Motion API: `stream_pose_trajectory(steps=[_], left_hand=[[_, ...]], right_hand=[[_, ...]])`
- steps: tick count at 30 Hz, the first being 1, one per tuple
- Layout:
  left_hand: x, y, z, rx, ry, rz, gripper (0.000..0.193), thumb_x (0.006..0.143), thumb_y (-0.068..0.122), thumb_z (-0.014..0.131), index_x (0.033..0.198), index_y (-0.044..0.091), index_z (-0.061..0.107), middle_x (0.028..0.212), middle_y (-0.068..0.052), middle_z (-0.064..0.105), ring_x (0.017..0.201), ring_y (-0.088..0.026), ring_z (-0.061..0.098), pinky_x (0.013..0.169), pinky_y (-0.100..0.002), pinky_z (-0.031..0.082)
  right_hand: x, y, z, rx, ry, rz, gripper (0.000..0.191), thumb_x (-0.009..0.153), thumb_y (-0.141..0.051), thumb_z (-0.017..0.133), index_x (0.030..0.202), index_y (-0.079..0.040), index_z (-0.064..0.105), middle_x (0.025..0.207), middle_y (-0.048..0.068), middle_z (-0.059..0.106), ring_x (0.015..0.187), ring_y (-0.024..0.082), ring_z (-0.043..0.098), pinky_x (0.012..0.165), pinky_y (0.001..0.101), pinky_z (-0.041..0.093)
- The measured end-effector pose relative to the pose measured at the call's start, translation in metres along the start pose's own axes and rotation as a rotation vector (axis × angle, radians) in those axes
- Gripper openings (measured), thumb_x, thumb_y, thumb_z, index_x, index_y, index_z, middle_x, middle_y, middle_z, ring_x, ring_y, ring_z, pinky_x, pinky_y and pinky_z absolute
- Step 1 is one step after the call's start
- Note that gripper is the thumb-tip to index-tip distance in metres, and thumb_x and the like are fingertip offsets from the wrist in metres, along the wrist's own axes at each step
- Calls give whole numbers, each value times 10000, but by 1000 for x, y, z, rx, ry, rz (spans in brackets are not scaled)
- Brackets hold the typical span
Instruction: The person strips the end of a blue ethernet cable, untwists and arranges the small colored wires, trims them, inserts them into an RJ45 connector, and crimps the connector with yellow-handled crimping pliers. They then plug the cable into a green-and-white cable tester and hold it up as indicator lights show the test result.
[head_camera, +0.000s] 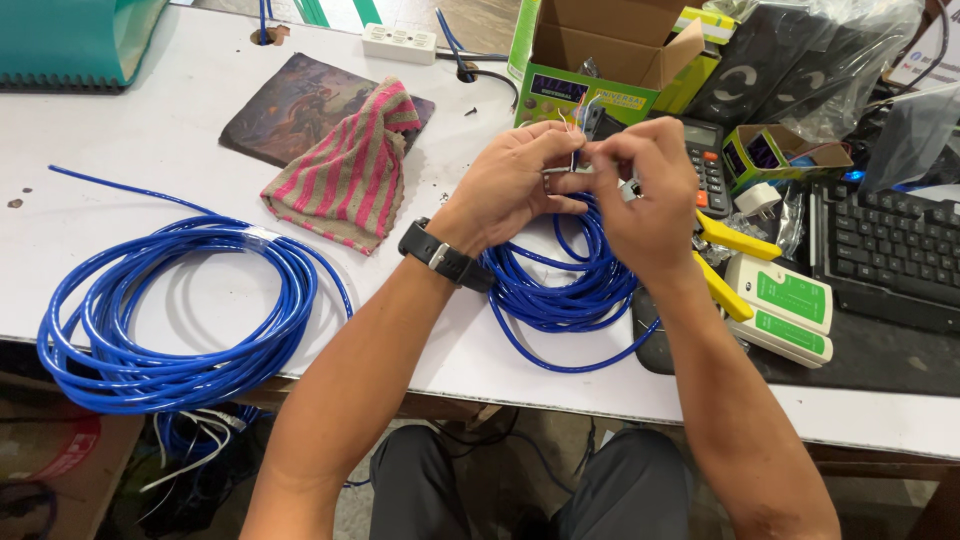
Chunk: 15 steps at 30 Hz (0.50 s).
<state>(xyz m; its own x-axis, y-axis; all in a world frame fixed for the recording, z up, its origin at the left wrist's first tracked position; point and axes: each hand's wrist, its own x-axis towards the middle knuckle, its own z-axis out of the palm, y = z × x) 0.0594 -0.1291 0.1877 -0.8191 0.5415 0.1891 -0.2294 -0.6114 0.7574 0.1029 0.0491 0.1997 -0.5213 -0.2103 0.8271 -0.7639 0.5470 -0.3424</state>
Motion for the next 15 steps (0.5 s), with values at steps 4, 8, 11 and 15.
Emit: stream_pose_trajectory(steps=[4,8,11,15], left_hand=[[-6,3,7,305,-5,13,135,1041,178,567,1071,51,600,1086,-91,747,969,-187,777,737,-272,590],[-7,-2,21,544,-72,167,144,1057,129,552,1095,0,604,1097,-124,760,974,-175,773,811,-276,634],[-11,-2,27,690,-73,244,139,1051,95,555,1094,-30,597,1054,-130,768,942,-165,781,793,-283,667],[-14,0,30,775,-19,171,143,1032,102,558,1067,-35,576,998,-128,768,831,-165,793,696,-286,655]], right_hand=[[0,6,-7,18,50,58,50,1057,56,662,1051,21,627,1049,99,590,913,188,607,831,297,492],[0,7,-12,118,78,135,48,1063,61,638,1032,40,607,1043,79,575,911,153,572,810,259,470],[-1,6,-12,164,81,167,46,1060,66,632,1027,46,607,1034,66,569,890,132,561,800,247,463],[-4,4,-11,162,78,183,59,1054,71,632,1016,44,597,1016,59,565,876,122,551,786,241,453]])
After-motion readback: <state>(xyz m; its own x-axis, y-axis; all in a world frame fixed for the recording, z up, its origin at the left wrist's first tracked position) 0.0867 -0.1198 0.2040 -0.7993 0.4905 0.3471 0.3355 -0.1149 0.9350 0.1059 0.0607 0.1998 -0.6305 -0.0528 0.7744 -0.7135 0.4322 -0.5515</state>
